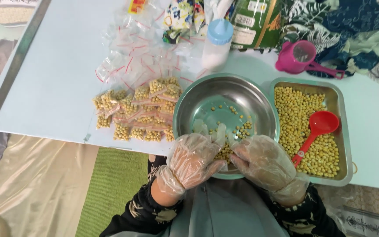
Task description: The person is manually portioning soybeans into small plastic bags from a metal bowl.
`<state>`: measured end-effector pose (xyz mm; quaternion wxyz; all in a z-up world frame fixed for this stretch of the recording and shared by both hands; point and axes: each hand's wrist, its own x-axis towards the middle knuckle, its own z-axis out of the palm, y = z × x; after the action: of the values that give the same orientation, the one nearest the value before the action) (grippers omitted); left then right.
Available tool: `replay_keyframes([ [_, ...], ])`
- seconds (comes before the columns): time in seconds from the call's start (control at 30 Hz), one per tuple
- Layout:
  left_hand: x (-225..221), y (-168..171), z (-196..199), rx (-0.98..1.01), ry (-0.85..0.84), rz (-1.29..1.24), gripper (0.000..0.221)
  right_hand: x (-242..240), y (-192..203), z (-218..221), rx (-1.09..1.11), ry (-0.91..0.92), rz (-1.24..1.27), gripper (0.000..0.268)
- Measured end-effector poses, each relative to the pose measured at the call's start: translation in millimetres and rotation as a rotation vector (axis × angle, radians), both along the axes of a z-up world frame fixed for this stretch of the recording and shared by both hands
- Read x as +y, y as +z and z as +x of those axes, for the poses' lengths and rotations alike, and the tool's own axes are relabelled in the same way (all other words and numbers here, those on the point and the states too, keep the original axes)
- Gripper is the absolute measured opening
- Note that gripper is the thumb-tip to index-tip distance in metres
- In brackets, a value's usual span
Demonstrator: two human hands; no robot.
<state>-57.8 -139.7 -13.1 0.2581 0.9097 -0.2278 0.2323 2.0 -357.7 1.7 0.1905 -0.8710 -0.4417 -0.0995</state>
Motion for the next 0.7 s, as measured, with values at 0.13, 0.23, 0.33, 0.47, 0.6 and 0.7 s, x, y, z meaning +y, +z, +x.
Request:
replay_keyframes([
  [0.13,1,-2,-1,0.04,-0.024,-0.001,0.045,0,2,-2,0.012,0.003,-0.028,0.014],
  [0.23,2,0,1,0.048,-0.036,-0.017,0.043,0,1,1,0.021,0.009,-0.042,0.013],
  [0.33,3,0,1,0.059,-0.055,-0.033,0.043,-1,1,2,0.03,0.032,-0.03,0.011],
  [0.47,3,0,1,0.044,-0.082,-0.085,0.041,-1,5,1,0.064,0.061,0.064,0.011],
  [0.6,2,3,-2,0.033,-0.097,-0.07,0.042,-12,-8,-2,-0.018,0.041,0.107,0.023],
  [0.7,-1,5,-6,0.04,-0.088,-0.078,0.041,-12,-1,-4,0.037,0.049,0.081,0.019],
])
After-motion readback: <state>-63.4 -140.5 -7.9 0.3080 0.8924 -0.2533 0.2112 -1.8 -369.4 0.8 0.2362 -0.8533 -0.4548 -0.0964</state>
